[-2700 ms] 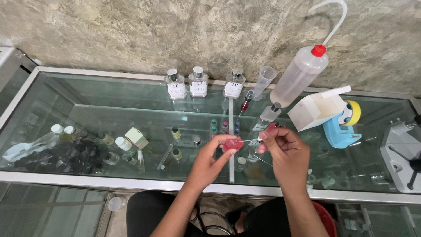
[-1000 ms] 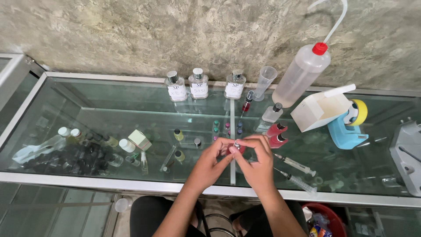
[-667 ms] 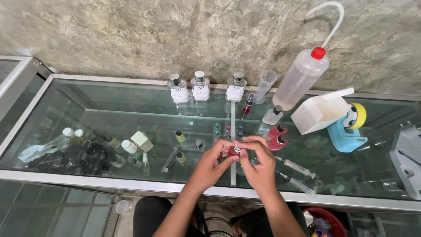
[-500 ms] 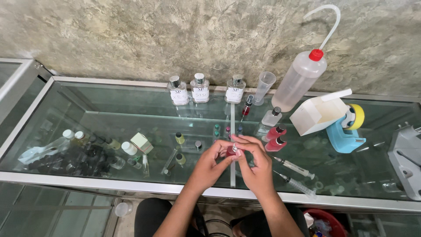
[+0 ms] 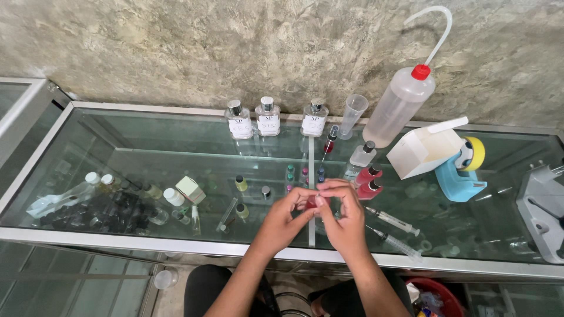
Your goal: The person uses a syringe to transfer a red liquid from a small container into a small bottle. They then use a squeeze bottle with a tube to add a clear liquid to the same bottle. Finally, they place a cap on the bottle and set it down on the glass table.
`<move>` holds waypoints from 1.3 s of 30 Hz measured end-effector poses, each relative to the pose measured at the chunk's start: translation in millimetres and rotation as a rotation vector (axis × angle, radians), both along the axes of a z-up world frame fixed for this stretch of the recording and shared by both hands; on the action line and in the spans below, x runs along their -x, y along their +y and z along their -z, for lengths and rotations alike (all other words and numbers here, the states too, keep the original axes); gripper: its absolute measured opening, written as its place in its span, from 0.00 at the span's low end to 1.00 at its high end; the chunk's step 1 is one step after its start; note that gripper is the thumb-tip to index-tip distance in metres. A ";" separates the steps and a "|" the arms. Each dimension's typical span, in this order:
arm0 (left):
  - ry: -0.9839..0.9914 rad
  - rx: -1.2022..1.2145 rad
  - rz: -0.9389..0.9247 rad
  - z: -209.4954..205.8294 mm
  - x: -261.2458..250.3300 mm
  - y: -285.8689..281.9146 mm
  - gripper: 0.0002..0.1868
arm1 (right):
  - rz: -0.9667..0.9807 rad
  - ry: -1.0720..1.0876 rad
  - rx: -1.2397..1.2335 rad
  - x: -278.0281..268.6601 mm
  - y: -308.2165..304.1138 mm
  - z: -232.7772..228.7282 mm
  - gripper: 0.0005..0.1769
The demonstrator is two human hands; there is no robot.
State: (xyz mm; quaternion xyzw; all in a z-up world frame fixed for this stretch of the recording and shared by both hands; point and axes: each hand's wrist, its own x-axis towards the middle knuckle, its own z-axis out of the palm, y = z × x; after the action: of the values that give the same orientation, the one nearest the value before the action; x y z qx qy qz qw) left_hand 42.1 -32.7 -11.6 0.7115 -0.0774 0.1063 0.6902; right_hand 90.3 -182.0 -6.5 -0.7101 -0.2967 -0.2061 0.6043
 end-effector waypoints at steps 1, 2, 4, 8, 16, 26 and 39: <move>0.000 0.000 0.001 -0.2 0.6 -0.6 0.17 | 0.001 0.000 0.000 3.6 1.3 -3.1 0.02; 0.004 0.025 0.000 -0.8 1.1 -0.9 0.18 | -0.020 0.021 -0.010 6.8 2.9 -6.6 0.01; 0.007 0.050 -0.002 -2.1 1.5 -1.0 0.18 | -0.042 0.041 -0.019 10.9 5.0 -12.8 0.02; 0.013 0.015 -0.003 -13.3 4.6 -1.9 0.19 | 0.034 0.027 -0.008 5.2 0.3 3.7 0.04; 0.027 0.036 0.006 -20.3 6.6 -0.1 0.29 | -0.060 -0.030 -0.017 8.2 -0.7 -9.7 0.04; 0.228 -0.166 0.026 -32.5 14.8 -0.6 0.30 | -0.071 0.479 -0.207 11.9 -12.9 11.2 0.14; 0.236 0.638 0.842 -44.0 22.8 9.3 0.26 | -0.918 0.767 -0.305 28.7 -52.5 -64.0 0.24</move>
State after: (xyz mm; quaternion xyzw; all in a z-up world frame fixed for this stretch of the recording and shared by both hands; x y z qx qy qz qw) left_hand 19.3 -23.4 32.5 0.3814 -0.2416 -0.2420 0.8588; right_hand 61.6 -234.5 57.5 -0.4390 -0.3005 0.3049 0.7899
